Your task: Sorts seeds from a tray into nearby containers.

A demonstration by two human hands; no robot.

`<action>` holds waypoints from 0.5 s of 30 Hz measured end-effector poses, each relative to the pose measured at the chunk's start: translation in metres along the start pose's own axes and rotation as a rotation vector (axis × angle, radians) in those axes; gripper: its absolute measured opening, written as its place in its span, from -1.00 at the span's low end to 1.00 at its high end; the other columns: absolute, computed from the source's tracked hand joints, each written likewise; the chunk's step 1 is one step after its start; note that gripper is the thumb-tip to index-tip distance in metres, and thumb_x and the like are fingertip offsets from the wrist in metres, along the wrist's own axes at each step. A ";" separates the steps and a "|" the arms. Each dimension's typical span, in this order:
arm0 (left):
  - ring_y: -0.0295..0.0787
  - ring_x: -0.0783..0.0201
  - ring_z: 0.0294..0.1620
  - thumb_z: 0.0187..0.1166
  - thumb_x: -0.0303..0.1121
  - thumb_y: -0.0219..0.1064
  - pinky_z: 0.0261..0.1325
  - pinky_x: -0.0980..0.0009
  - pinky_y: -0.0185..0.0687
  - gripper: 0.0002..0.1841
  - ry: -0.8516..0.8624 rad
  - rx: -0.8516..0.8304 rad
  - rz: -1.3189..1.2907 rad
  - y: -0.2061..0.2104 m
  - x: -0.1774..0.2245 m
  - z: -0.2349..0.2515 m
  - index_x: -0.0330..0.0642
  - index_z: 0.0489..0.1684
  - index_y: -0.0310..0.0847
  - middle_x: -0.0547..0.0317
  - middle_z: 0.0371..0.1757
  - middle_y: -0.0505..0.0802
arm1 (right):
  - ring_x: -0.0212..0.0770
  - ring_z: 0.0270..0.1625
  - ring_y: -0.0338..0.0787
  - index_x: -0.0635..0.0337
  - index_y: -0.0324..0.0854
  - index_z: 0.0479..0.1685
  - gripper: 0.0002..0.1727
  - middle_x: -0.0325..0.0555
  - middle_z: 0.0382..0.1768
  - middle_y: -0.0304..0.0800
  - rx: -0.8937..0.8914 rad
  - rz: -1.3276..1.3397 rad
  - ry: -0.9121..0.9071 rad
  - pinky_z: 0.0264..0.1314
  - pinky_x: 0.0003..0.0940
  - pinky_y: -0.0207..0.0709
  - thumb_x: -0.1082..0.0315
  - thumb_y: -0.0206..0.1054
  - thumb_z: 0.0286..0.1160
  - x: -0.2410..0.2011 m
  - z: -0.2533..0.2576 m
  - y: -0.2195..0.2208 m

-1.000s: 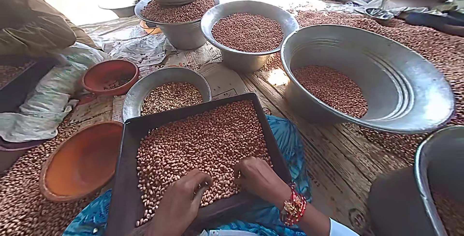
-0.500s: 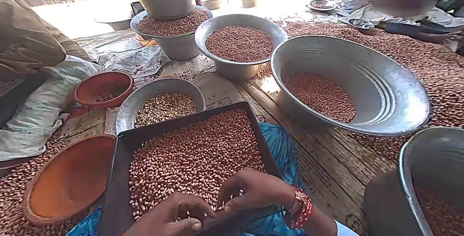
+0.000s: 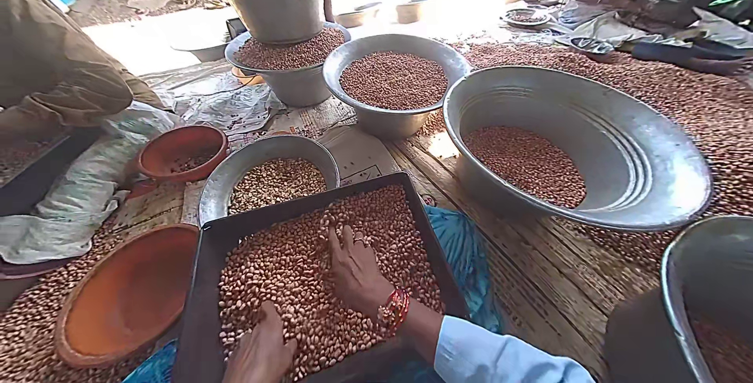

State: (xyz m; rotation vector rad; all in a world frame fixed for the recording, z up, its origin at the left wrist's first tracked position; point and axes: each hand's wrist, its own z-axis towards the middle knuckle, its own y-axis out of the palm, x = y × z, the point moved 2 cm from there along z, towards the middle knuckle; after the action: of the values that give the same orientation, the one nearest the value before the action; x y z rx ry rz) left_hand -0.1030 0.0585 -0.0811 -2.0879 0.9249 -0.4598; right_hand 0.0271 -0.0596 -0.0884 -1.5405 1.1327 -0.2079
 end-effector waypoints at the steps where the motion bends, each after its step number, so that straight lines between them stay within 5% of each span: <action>1: 0.69 -0.43 0.38 0.58 -0.20 0.43 0.47 -0.22 0.49 -0.06 0.043 0.027 -0.043 0.000 0.003 0.001 -0.55 0.78 -0.12 -0.55 0.26 0.75 | 0.40 0.42 0.64 0.14 0.02 0.91 -0.18 0.43 0.78 0.08 -0.036 0.041 -0.085 0.15 0.18 0.68 0.45 0.23 0.60 -0.012 -0.006 0.010; 4: 0.55 -0.43 0.52 0.46 -0.44 0.43 0.59 -0.27 0.35 -0.07 0.262 0.190 -0.428 0.008 -0.001 0.009 -0.54 0.82 -0.10 -0.62 0.45 0.59 | 0.36 0.30 0.70 0.04 0.25 0.83 -0.23 0.32 0.78 0.16 -0.071 0.236 -0.326 0.05 0.19 0.69 0.49 0.29 0.53 -0.035 -0.023 0.025; 7: 0.50 0.06 0.57 0.55 -0.57 0.26 0.59 0.17 0.42 -0.25 0.347 0.206 -0.930 0.011 -0.004 0.011 -0.49 0.77 -0.02 -0.42 0.61 0.45 | 0.23 0.38 0.74 0.12 0.44 0.67 -0.39 0.26 0.70 0.37 0.007 0.444 -0.497 0.25 0.13 0.68 0.55 0.23 0.57 -0.033 -0.031 0.011; 10: 0.47 0.18 0.63 0.51 -0.60 0.15 0.59 0.32 0.42 -0.23 0.484 0.258 -1.031 0.003 -0.011 0.014 -0.48 0.82 -0.06 -0.39 0.71 0.37 | 0.08 0.21 0.84 0.23 0.66 0.41 -0.60 0.18 0.30 0.76 0.194 0.486 -0.505 0.26 0.01 0.68 0.52 0.22 0.62 0.003 -0.033 -0.020; 12: 0.65 0.36 0.40 0.46 -0.56 0.13 0.30 0.45 0.66 -0.35 0.584 0.331 -0.977 -0.007 -0.017 0.014 -0.33 0.69 0.23 -0.09 0.59 0.55 | 0.02 0.00 0.89 0.24 0.80 0.11 -0.73 0.08 -0.04 0.90 0.358 0.357 -0.395 0.11 -0.02 0.71 0.47 0.22 0.62 0.039 -0.029 -0.039; 13: 0.78 0.41 0.20 0.48 -0.56 0.11 0.04 0.47 0.81 -0.41 0.603 0.348 -0.992 -0.012 -0.018 0.012 -0.27 0.62 0.33 0.02 0.53 0.61 | 0.04 0.00 0.90 0.24 0.82 0.03 -0.75 0.07 -0.09 0.91 0.390 0.272 -0.304 0.11 0.02 0.70 0.44 0.22 0.64 0.057 -0.027 -0.048; 15: 0.90 0.37 -0.03 0.56 -0.54 0.08 -0.11 0.40 0.89 -0.48 0.602 0.376 -1.012 -0.019 -0.022 0.007 -0.25 0.57 0.41 0.03 0.52 0.64 | 0.11 0.08 0.88 0.22 0.83 0.03 -0.72 0.10 -0.04 0.90 0.378 0.102 -0.134 0.14 0.11 0.65 0.37 0.19 0.67 0.084 -0.019 -0.064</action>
State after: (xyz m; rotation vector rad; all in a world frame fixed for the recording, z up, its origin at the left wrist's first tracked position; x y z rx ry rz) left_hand -0.1046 0.0862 -0.0713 -1.9411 -0.0369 -1.6958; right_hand 0.0919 -0.1419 -0.0655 -1.1428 0.9979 -0.2314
